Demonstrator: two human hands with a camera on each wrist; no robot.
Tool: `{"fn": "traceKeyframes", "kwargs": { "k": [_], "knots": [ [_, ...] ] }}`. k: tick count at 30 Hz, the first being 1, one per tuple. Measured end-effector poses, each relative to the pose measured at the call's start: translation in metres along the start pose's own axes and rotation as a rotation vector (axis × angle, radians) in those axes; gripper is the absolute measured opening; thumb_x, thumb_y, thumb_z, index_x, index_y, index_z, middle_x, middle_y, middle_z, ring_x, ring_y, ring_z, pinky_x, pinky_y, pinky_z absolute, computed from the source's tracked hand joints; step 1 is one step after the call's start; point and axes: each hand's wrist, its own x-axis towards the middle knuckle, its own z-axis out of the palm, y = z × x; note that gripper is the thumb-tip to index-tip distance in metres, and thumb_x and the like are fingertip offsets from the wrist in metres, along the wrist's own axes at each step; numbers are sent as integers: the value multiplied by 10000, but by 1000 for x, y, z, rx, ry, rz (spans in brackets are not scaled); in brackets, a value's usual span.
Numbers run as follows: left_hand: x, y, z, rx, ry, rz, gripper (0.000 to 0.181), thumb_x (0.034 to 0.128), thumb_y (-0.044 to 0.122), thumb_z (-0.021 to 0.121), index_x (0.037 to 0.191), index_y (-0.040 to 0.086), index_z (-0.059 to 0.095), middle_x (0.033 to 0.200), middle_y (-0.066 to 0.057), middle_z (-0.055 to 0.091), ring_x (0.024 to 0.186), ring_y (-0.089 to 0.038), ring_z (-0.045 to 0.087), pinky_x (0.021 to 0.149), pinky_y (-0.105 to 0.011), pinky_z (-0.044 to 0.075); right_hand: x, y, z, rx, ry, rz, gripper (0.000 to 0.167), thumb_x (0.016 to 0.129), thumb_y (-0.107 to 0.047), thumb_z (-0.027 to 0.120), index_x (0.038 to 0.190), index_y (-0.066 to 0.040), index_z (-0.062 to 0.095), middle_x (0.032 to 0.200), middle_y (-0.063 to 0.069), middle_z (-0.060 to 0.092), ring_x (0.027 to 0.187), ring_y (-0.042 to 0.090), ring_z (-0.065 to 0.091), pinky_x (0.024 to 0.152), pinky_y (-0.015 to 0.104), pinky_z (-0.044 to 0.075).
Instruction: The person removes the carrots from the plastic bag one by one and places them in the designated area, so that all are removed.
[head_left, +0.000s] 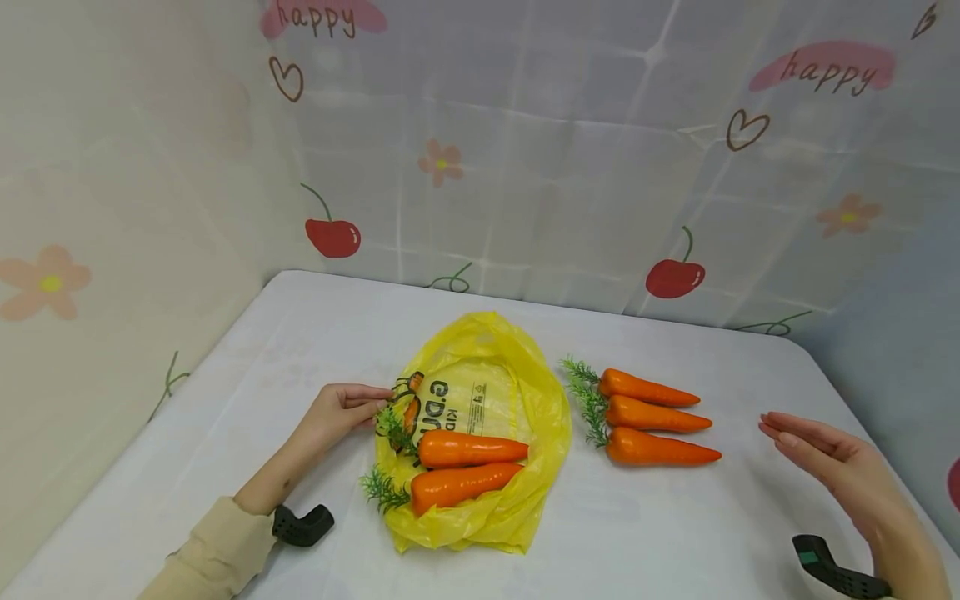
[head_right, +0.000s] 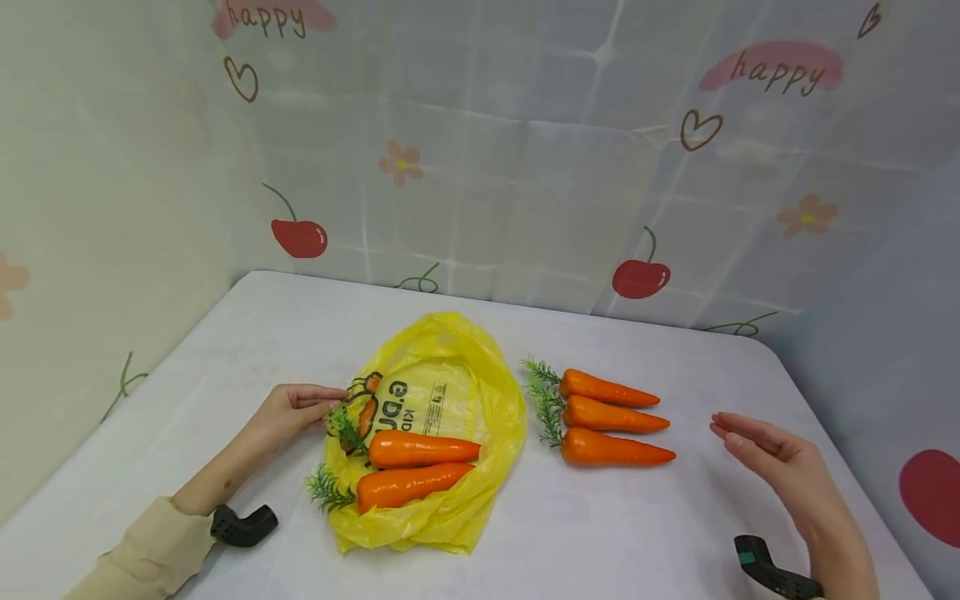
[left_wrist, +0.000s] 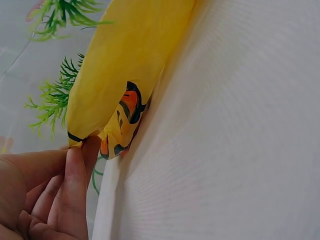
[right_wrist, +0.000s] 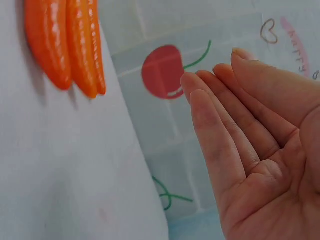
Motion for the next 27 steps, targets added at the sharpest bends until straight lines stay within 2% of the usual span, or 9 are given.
{"fn": "traceKeyframes", "kwargs": {
  "k": [3,4,6,10,15,21,24,27],
  "knots": [
    [0,1,0,-6,4,-13,274,908,52,610,1137,-97,627,1122,-184,630,816,-120,642,701,-283,538,-2,-22,4,-54,25,-34,487,966,-329,522,1392,-102,458,1137,-241,566,957,-123,502,808,481,485],
    [0,1,0,-7,6,-14,274,908,53,610,1138,-97,627,1123,-183,630,811,-119,642,698,-281,538,-3,-29,6,-67,29,-46,489,967,-332,519,1396,-106,455,1153,-224,569,965,-112,503,810,487,480],
    [0,1,1,-10,9,-18,271,908,50,609,1136,-96,628,1125,-180,630,801,-117,639,692,-279,539,-4,-43,11,-63,36,-78,478,969,-315,521,1392,-101,461,1179,-174,584,980,-80,516,841,445,474],
    [0,1,0,-13,8,-14,266,908,39,604,1135,-99,628,1125,-183,629,801,-114,639,692,-279,539,-7,-68,22,-31,48,-167,414,972,-234,530,1351,-72,504,1197,-90,609,1008,-9,560,750,113,437],
    [0,1,0,4,16,-15,267,906,53,613,1131,-89,635,1117,-173,636,797,-109,636,684,-267,537,-2,-92,34,100,14,-278,354,967,-102,526,1307,-2,525,1181,-33,628,1024,55,584,806,112,433],
    [0,2,-1,5,12,-11,268,907,54,612,1132,-90,634,1113,-173,637,787,-109,636,682,-265,537,11,-113,55,256,-57,-376,316,961,-25,507,1267,54,532,1166,14,636,1050,104,579,848,155,438],
    [0,2,0,4,12,-13,269,905,55,616,1131,-89,635,1108,-171,640,774,-105,633,681,-263,537,17,-124,70,310,-83,-398,306,964,-29,505,1255,55,545,1159,18,639,1045,125,586,846,186,455],
    [0,2,0,1,15,-23,268,904,56,618,1131,-86,637,1110,-168,640,773,-103,632,683,-264,536,22,-135,90,328,-105,-365,308,963,-82,531,1248,27,570,1157,14,639,1048,131,583,841,221,473]
  ]
}}
